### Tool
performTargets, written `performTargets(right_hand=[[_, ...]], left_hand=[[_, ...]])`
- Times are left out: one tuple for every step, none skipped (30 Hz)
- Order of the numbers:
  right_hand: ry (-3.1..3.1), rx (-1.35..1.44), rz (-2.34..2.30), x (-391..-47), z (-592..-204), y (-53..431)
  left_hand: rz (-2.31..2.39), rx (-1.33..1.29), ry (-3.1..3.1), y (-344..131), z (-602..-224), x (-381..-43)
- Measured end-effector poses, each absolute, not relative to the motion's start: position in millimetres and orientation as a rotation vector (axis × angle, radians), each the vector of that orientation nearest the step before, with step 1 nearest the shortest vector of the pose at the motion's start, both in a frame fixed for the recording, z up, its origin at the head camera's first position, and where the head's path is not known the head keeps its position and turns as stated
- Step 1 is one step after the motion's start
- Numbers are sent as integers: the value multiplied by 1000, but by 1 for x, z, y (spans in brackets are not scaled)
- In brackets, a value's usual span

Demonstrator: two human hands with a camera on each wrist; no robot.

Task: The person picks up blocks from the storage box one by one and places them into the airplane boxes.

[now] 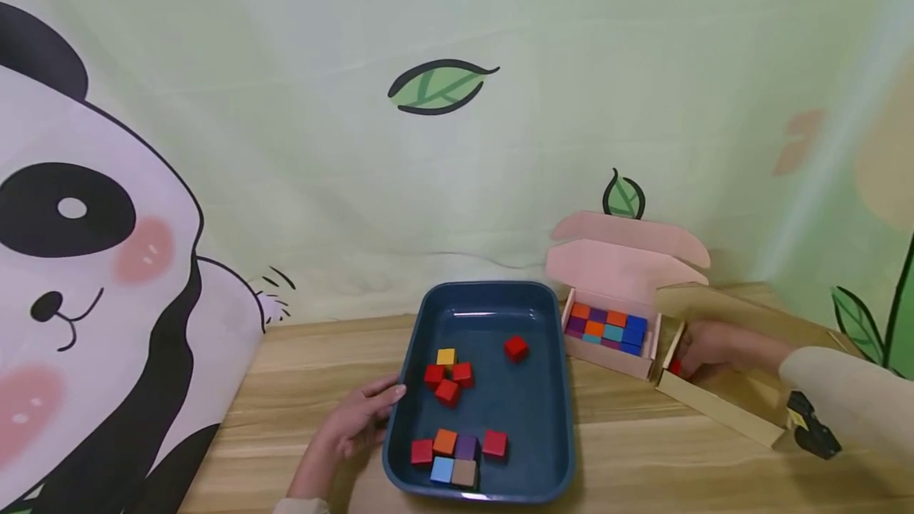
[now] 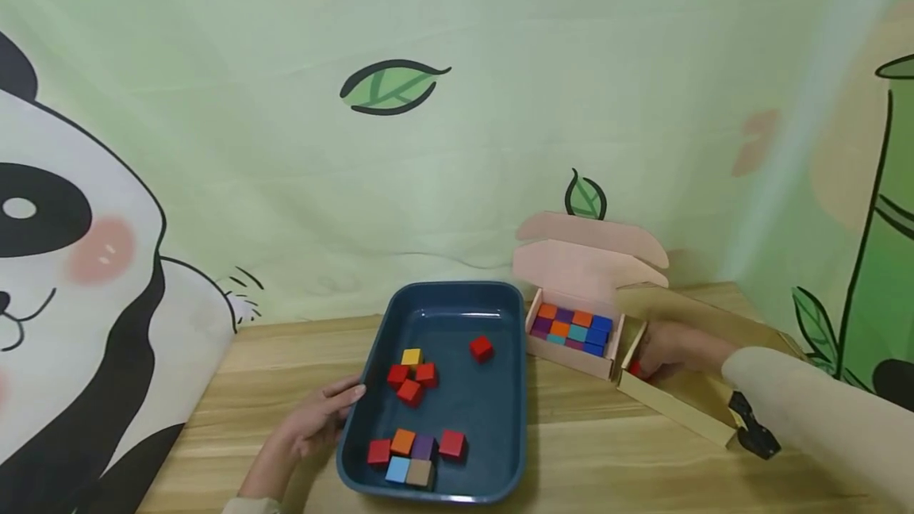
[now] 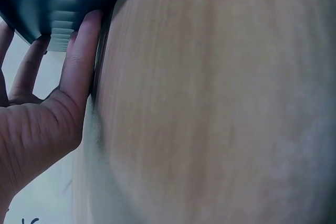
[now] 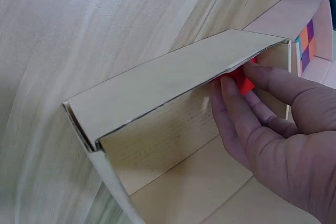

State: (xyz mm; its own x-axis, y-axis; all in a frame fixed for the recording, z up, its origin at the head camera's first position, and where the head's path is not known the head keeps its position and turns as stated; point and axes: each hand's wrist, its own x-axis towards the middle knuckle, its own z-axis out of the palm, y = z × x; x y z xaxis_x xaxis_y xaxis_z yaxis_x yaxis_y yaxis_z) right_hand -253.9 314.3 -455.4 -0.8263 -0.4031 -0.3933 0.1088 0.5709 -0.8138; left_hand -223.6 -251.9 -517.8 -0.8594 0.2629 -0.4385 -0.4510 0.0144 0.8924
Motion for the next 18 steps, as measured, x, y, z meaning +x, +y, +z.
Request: performTargets(right_hand=[[2252,-235,-1211,-253,-455,314],[2242,-226,-1209,-253,-454,314],[2236,-227,-1203,-252,-453,313],[2231,-219,-1197,-251,-452,313],[2218,-220,-1192,-250,-451,313],[2214,-211,-1188,-249,-450,313],[2206,-208,-1183,-249,-450,312],[2189,-210,-1191,-249,-450,312],[2186,-219,-1195,-248,-451,311],[2181,-227,-1203,-248,-452,311],[2164,-234,-1222,-249,-453,310],[2156,-230,-1236,-249,-455,309],[2145,-249,-1249,-249,-456,309],[2139,-255,-1261,-249,-456,309],[2141,-266,-1263,-248,-457,309],[2141,-273,-1264,-248,-457,309],[2152,-277,-1249,-247,-456,309],[2192,-281,-1209,-246,-454,309]], left_hand=[[1893,-191,1806,-252,-518,-223],[1891,-191,1805,-251,-518,-223],[1890,-193,1801,-251,-518,-223],[1891,-195,1796,-251,-518,-223],[1892,-196,1791,-251,-518,-223],[1894,-200,1786,-251,-518,-223],[1898,-204,1780,-251,-518,-223],[1901,-206,1778,-251,-518,-223],[1902,-207,1779,-251,-517,-223],[1902,-207,1781,-252,-517,-223],[1899,-211,1784,-252,-517,-223],[1897,-214,1786,-252,-517,-223],[1896,-216,1786,-252,-517,-223],[1896,-219,1788,-252,-517,-223],[1896,-221,1789,-251,-517,-223],[1897,-223,1790,-251,-517,-223],[1897,-224,1790,-251,-518,-222],[1894,-223,1791,-250,-518,-222]])
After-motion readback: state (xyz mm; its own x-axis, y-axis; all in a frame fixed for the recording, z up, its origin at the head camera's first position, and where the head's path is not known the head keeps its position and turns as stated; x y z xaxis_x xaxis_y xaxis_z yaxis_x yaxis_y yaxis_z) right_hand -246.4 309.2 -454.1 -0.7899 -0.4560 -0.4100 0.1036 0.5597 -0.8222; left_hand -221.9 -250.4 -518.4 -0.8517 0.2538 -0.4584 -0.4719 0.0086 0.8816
